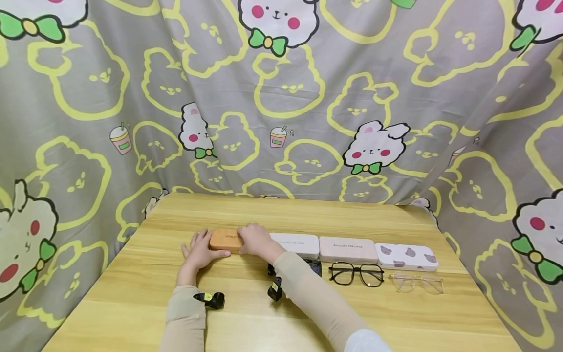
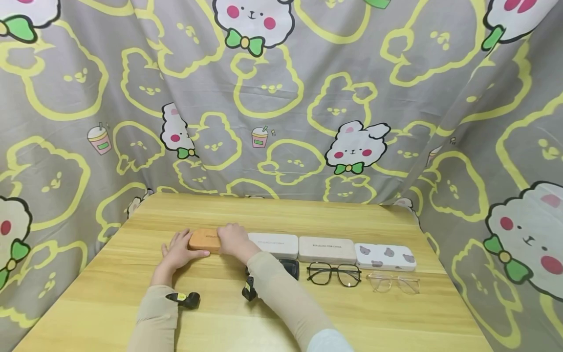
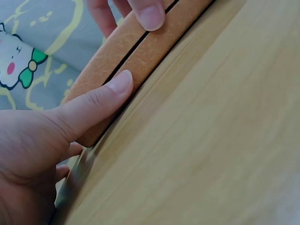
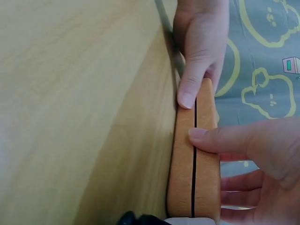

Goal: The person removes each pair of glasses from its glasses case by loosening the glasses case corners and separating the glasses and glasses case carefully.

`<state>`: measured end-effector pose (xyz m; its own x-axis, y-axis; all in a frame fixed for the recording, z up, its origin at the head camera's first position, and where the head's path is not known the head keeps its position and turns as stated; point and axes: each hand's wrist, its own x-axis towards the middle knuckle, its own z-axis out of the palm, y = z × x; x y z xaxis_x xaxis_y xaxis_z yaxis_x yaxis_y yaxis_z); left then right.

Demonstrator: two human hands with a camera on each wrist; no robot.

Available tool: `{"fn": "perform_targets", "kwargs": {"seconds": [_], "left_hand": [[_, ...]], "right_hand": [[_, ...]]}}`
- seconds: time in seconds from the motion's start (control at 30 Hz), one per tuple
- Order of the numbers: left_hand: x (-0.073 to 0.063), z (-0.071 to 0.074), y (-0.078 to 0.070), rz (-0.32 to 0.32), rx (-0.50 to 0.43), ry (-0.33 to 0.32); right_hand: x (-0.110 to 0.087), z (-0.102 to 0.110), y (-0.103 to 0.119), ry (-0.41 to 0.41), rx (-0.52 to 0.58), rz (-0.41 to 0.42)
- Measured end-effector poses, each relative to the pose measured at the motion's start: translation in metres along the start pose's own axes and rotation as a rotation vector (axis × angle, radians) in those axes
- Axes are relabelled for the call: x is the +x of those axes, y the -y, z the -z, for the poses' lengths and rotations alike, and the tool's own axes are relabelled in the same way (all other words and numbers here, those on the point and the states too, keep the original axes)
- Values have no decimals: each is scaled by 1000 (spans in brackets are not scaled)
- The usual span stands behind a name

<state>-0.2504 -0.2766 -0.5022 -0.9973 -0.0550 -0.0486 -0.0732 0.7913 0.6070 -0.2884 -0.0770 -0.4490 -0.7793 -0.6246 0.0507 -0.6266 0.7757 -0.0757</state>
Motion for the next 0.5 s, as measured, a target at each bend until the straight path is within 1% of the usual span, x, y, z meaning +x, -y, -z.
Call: {"fn": "perform_targets", "kwargs": {"seconds": [0.23, 0.5], "left_hand": [[1, -2, 1, -4, 8, -25], [-1, -1, -1, 15, 10, -20]], "right_hand": [[5, 6, -3, 71, 27, 39], [9, 9, -9, 77, 34, 103]]}}
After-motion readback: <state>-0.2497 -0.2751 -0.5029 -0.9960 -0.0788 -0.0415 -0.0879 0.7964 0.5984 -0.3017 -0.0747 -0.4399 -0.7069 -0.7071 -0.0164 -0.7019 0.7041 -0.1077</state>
